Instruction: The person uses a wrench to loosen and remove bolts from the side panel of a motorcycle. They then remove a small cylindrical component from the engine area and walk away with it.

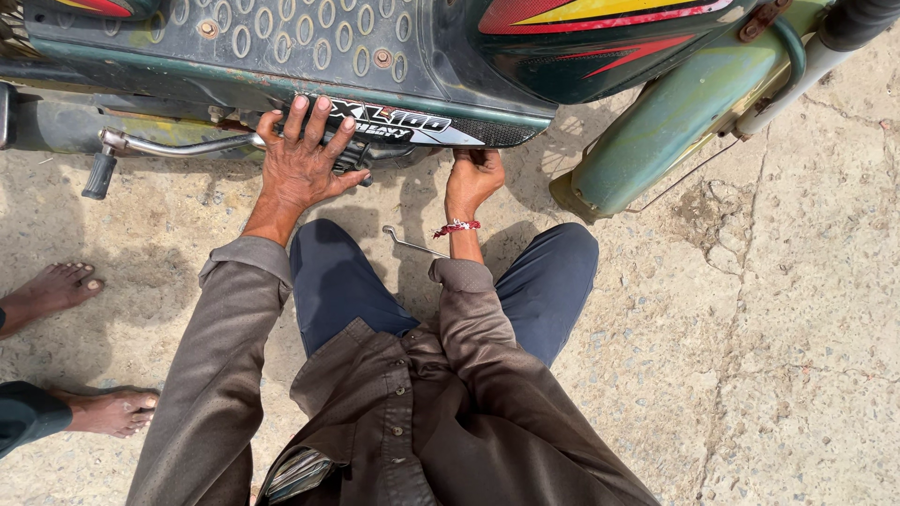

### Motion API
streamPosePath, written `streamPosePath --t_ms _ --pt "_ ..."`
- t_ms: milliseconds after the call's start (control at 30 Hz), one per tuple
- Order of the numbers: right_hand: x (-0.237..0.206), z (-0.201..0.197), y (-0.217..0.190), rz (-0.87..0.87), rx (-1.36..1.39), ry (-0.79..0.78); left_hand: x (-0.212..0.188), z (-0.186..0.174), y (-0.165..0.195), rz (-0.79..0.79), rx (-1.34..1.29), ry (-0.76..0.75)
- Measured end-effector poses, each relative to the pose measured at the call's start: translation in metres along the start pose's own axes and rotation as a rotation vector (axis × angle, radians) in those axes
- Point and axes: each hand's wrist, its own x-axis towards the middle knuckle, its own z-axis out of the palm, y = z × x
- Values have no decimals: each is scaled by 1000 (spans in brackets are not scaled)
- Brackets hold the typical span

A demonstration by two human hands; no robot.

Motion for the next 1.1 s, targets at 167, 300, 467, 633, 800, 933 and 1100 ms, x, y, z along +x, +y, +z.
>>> streamPosePath --t_ms 167,300,467,633,800,933,1100 --pt "4 -4 -5 135 -326 8 0 0 0 0 -7 1" --pt "10 -5 -5 242 -356 -126 1 1 0 0 -5 9" --pt "10 -4 -3 67 -470 -114 0 1 -1 0 2 3" --pt "4 -2 -5 -90 -337 -37 1 1 -2 -1 -14 9" --pt "2 0 -10 -26 -152 -48 1 0 -2 7 7 8" --pt "2 0 -11 120 -442 6 2 -1 -2 6 -8 20" --pt "1 0 -10 102 -541 -99 4 -4 -2 11 9 15"
